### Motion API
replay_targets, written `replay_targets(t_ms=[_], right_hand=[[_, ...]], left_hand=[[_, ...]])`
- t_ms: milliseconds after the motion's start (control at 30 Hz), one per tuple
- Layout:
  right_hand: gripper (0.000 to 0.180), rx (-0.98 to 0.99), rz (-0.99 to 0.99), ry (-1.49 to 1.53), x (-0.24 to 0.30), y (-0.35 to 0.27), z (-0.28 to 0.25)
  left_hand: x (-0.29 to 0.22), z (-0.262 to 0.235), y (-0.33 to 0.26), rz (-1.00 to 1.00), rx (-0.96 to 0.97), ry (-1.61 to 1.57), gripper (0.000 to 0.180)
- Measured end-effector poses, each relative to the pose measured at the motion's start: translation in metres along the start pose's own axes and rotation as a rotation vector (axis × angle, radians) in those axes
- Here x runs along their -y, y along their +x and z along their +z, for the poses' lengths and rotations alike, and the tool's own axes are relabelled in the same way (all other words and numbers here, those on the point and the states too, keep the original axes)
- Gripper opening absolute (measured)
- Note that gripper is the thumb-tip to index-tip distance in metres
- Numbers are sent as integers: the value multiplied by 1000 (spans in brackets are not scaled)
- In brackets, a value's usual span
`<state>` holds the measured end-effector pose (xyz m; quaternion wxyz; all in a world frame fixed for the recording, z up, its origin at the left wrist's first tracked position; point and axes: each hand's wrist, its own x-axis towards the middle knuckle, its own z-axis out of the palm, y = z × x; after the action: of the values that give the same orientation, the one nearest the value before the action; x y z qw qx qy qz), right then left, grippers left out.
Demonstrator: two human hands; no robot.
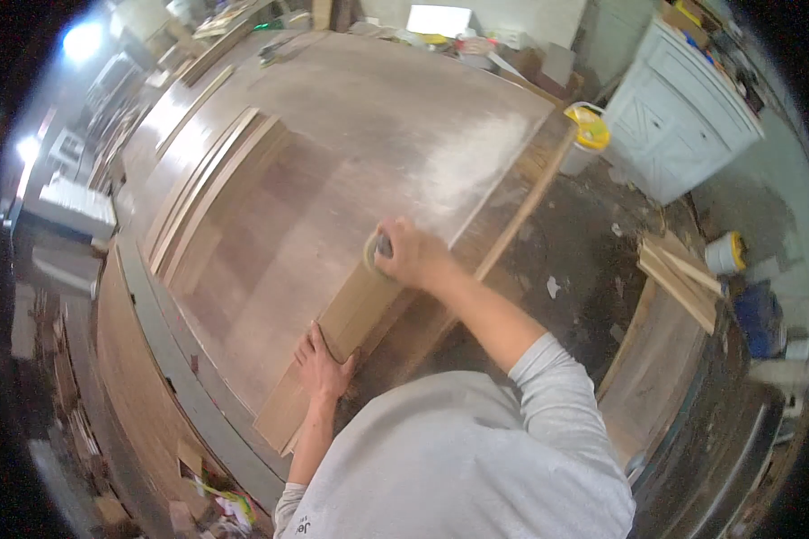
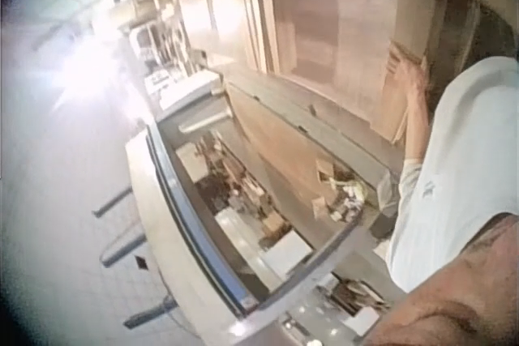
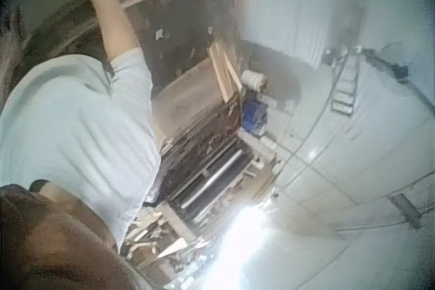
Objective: Sanding individual wood planks using a handheld orbital sander in a workshop environment.
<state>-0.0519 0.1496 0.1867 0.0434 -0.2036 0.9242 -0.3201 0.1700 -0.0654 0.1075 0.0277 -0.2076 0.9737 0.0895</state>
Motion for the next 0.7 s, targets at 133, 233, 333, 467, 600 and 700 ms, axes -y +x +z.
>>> replay_targets(t_ms=[133, 233, 333, 467, 600, 700], right_hand=[[46, 39, -280, -185, 32, -19, 71], [47, 194, -187, -180, 47, -21, 86], [46, 196, 3, -303, 24, 14, 59], [45, 84, 119, -263, -8, 53, 20], [47, 288, -93, -223, 41, -6, 72], [49, 292, -140, -174, 39, -5, 92]], left_hand=[[5, 3, -5, 23, -48, -46, 110], [11, 7, -5, 44, -48, -78, 110], [13, 2, -7, 42, -36, -87, 111], [9, 3, -1, 49, -65, -63, 113], [8, 0, -2, 31, -2, -61, 112], [10, 4, -8, 25, 0, -103, 113]])
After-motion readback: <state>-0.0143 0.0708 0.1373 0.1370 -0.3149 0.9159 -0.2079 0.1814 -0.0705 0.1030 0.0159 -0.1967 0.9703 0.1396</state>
